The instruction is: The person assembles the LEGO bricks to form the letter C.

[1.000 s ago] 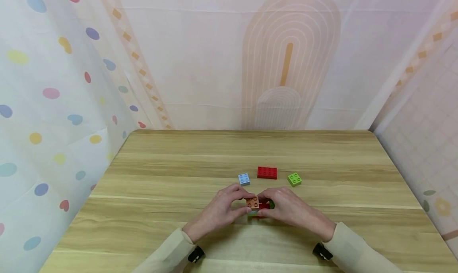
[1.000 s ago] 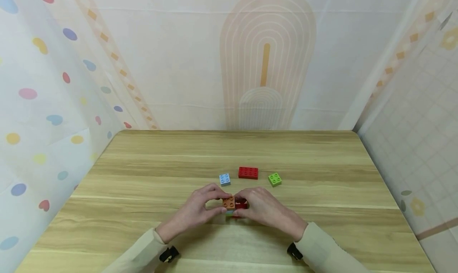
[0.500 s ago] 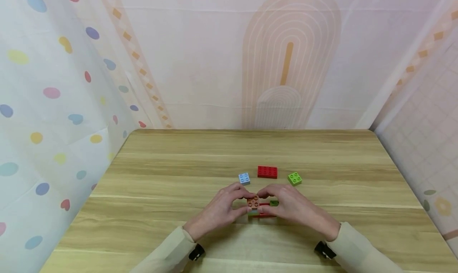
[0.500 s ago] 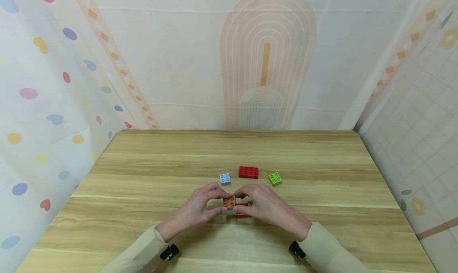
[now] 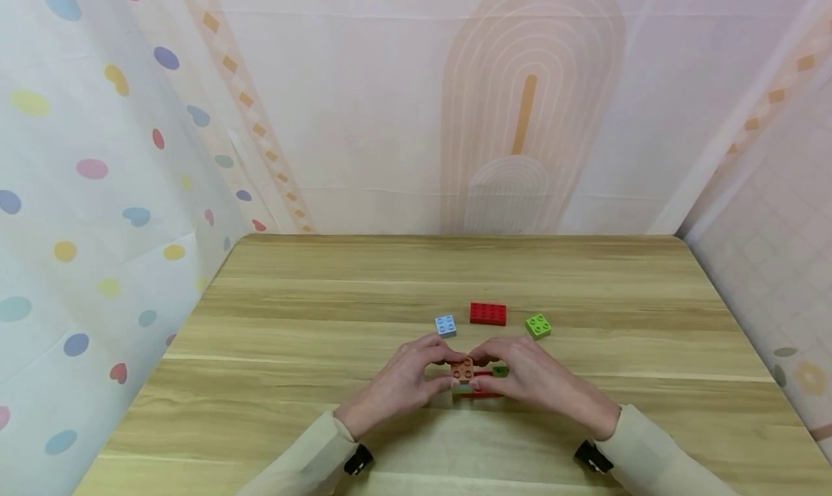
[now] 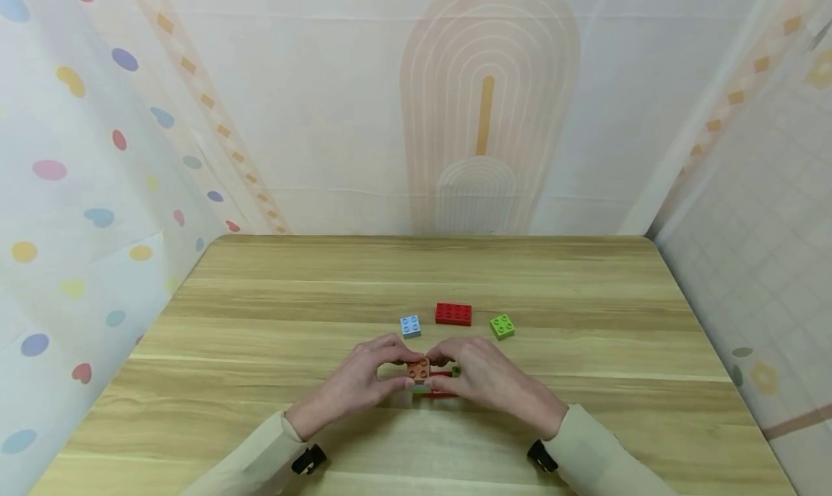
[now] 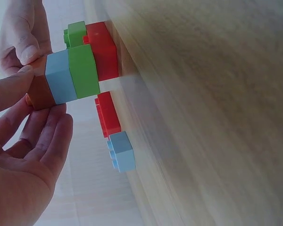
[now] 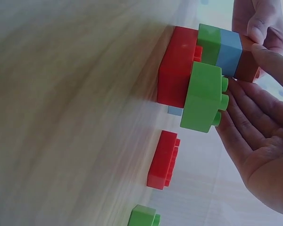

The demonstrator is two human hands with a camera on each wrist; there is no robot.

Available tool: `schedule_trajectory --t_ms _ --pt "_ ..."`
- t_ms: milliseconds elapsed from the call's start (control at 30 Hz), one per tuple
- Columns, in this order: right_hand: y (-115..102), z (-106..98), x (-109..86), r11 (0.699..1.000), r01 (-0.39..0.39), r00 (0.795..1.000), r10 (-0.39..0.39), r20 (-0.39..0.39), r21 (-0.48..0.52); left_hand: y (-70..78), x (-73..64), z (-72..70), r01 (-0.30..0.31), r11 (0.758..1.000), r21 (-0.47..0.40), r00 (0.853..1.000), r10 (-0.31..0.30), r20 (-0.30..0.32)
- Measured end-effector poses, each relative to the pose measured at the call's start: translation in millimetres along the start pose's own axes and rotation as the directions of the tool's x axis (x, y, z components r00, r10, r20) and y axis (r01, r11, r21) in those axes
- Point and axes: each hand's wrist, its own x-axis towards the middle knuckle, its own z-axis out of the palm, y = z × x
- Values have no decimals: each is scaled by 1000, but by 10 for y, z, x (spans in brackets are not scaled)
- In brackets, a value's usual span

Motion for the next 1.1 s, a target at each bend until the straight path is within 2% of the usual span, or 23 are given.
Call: schedule_trajectory --t_ms 367,600,767,900,1100 --pt "-8 27 12 1000 -2 999 2 -33 9 -42 16 -19 -50 998 -36 998 49 -24" --pt "1 43 -2 1000 -10 999 10 -39 4 -71 -2 3 4 995 -98 1000 -5 -14" --pt "12 8 -40 998 -55 998 56 -23 21 -87 -11 23 57 983 -173 998 -57 4" --pt "28 -48 -66 995 -92 995 93 -40 24 -79 -14 20 96 975 -202 995 -93 23" --pt "63 -154 -66 994 -111 991 112 -77 20 -73 -26 9 105 972 -208 995 -102 23"
